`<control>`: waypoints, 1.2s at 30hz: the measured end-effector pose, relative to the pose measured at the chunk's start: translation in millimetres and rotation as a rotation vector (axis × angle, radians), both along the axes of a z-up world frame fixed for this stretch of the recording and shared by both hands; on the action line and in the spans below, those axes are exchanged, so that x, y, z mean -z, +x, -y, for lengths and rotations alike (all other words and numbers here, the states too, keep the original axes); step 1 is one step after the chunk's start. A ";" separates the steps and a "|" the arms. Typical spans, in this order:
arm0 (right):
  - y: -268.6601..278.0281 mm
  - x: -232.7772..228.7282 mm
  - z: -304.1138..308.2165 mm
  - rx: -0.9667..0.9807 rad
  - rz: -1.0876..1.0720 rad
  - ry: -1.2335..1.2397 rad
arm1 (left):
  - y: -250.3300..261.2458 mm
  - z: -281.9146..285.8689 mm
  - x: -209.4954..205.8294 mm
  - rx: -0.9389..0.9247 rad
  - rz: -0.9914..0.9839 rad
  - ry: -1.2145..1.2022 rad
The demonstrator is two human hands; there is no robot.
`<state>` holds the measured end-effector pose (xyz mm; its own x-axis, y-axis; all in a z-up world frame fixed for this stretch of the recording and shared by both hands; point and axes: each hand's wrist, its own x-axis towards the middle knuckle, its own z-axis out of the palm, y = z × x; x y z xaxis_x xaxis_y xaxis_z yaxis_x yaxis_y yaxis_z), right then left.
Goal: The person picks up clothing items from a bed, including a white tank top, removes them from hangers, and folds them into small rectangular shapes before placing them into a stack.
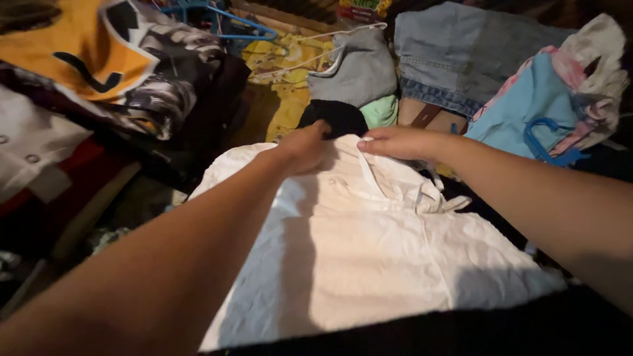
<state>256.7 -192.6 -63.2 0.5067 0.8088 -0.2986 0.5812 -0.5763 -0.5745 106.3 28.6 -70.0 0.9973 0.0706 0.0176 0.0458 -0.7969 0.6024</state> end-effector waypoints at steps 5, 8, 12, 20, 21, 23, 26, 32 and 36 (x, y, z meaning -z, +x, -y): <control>19.7 6.0 14.1 0.070 0.157 -0.235 | -1.8 -28.6 1.7 -0.002 -0.514 0.204; 30.5 18.3 17.3 0.051 0.249 -0.194 | -7.4 -59.7 17.7 -0.021 -0.565 0.196; 29.8 33.1 28.6 0.116 0.262 -0.267 | -9.0 -98.8 35.0 0.055 -0.517 0.089; -10.4 15.2 32.2 0.777 -0.097 0.112 | -60.0 -90.0 50.0 -0.771 0.070 -0.089; -16.3 11.6 33.5 0.773 -0.094 0.117 | -62.1 -88.1 41.2 -0.774 0.075 -0.087; -25.7 8.5 43.5 0.506 0.461 0.113 | -69.5 -84.2 26.7 -0.778 0.148 0.026; -28.1 12.2 54.2 0.504 0.530 0.148 | -73.5 -85.7 13.9 -0.776 0.177 -0.011; -48.1 -35.7 70.5 0.263 0.596 0.161 | -116.7 -78.9 -34.6 -0.346 0.099 0.046; -103.9 -108.2 88.3 0.222 0.000 0.014 | -178.8 -57.6 -81.3 -0.197 -0.256 0.122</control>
